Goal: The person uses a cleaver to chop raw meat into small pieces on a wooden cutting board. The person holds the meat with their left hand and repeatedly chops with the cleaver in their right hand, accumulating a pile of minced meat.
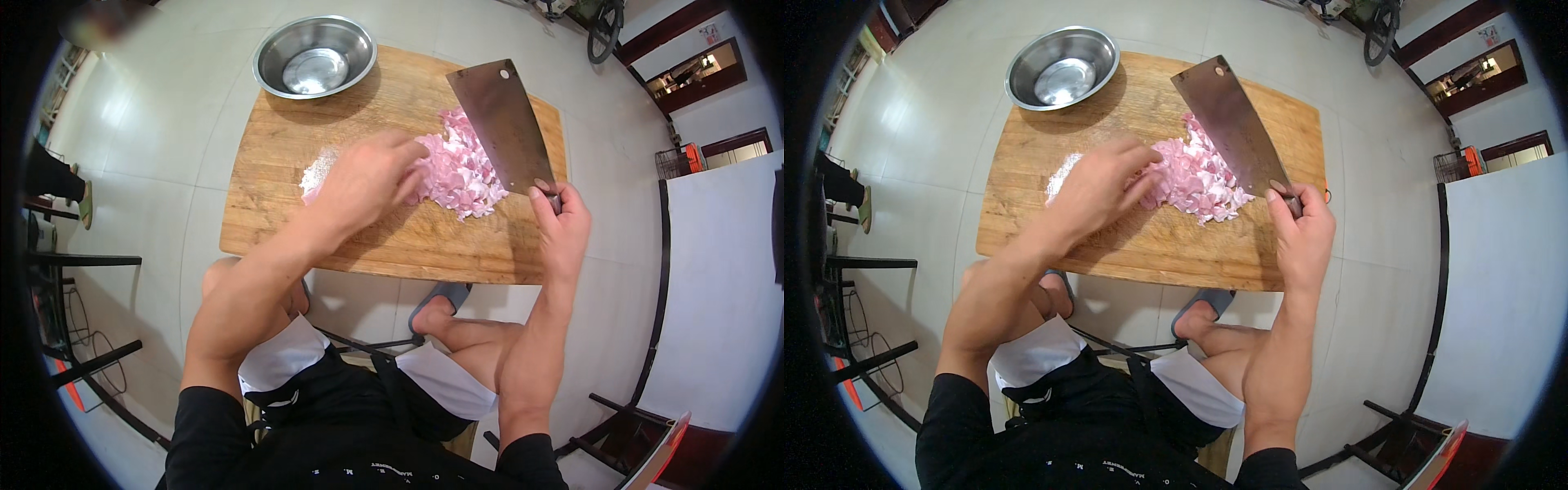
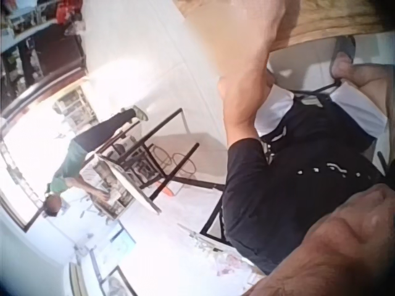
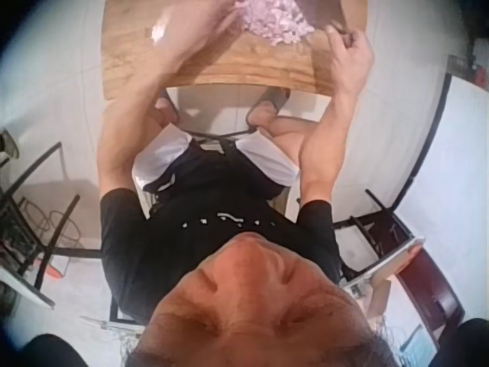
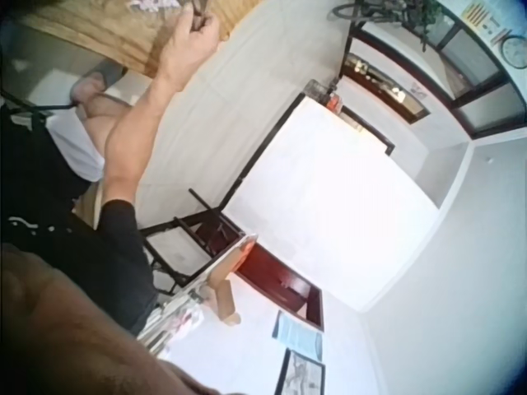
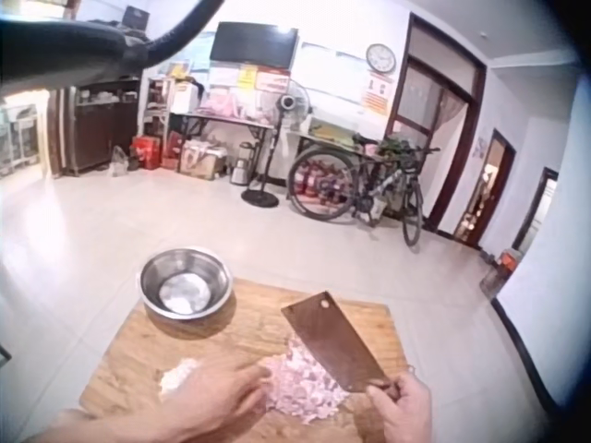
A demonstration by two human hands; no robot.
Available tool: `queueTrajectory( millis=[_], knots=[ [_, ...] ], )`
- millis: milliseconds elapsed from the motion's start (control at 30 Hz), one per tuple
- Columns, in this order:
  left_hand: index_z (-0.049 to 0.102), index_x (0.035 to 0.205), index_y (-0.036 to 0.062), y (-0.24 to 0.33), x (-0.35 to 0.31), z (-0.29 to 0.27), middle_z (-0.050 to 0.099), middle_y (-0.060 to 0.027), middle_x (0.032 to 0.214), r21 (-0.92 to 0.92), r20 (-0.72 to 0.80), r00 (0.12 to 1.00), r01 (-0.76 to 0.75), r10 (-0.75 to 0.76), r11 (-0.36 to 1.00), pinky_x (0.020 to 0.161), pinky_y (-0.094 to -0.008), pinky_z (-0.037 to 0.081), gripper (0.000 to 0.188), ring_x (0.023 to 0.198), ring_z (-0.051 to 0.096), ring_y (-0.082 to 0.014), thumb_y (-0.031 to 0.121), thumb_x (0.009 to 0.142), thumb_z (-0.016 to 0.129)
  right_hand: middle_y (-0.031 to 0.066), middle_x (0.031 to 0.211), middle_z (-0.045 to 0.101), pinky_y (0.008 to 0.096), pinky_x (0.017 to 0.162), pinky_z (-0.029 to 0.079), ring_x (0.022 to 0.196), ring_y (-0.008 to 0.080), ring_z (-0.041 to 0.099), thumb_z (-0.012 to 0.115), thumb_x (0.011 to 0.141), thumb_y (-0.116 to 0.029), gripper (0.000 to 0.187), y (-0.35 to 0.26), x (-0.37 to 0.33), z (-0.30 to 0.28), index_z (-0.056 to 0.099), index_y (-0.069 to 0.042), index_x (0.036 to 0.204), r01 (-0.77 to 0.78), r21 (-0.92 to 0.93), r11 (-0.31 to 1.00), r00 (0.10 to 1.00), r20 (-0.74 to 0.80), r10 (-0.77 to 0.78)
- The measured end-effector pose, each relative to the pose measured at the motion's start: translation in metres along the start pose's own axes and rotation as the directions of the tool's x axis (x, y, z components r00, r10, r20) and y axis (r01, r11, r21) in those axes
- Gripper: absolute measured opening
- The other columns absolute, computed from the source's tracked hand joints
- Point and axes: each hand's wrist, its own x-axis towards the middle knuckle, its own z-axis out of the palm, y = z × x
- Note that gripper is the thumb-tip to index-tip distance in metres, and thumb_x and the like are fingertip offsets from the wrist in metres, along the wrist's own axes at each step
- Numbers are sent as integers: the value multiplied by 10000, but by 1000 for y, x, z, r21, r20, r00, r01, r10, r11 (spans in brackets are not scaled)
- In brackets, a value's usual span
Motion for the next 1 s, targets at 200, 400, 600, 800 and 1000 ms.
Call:
queueTrajectory(
  millis=[200,400,600,800,1000],
  knots=[
    [775,1183,51,16,10,29,724,-150,1086,16,15,993,-114,113,993,872,-493,586,257,1005,715,-388,166,957,818,-72,825,575,247,625,376,712,26,462,802,1069,-186,237,10,2,8,740,29,1146,-72,60,996,997,13,71],
    [775,1142,55,11,19,43,715,-146,1070,120,87,982,-175,165,977,874,-489,579,230,1008,713,-376,153,936,801,-15,838,649,257,657,505,708,67,587,771,1099,-259,276,0,-5,20,715,10,1128,-177,187,966,984,21,177],
    [768,1188,37,17,21,30,752,-172,1073,94,70,997,37,-43,995,858,-509,593,194,993,742,-395,132,1026,723,24,842,680,282,623,540,640,104,631,753,1103,-249,257,-1,-9,22,687,0,1098,-275,239,931,961,71,266],
    [774,1234,37,12,0,-15,803,-179,1188,-113,16,941,337,-338,935,868,-464,616,189,1034,778,-381,142,1093,706,9,827,661,271,479,443,522,77,554,718,1095,-156,213,-32,-24,27,671,17,1209,-352,270,896,915,302,268],
    [797,1134,63,-4,-35,-41,770,-111,1092,142,74,988,124,-136,982,875,-450,607,162,1023,751,-354,90,974,794,-44,727,608,288,484,412,528,43,523,719,1072,-121,158,-45,-33,36,714,-12,1186,-338,166,926,834,509,213]
  ],
)
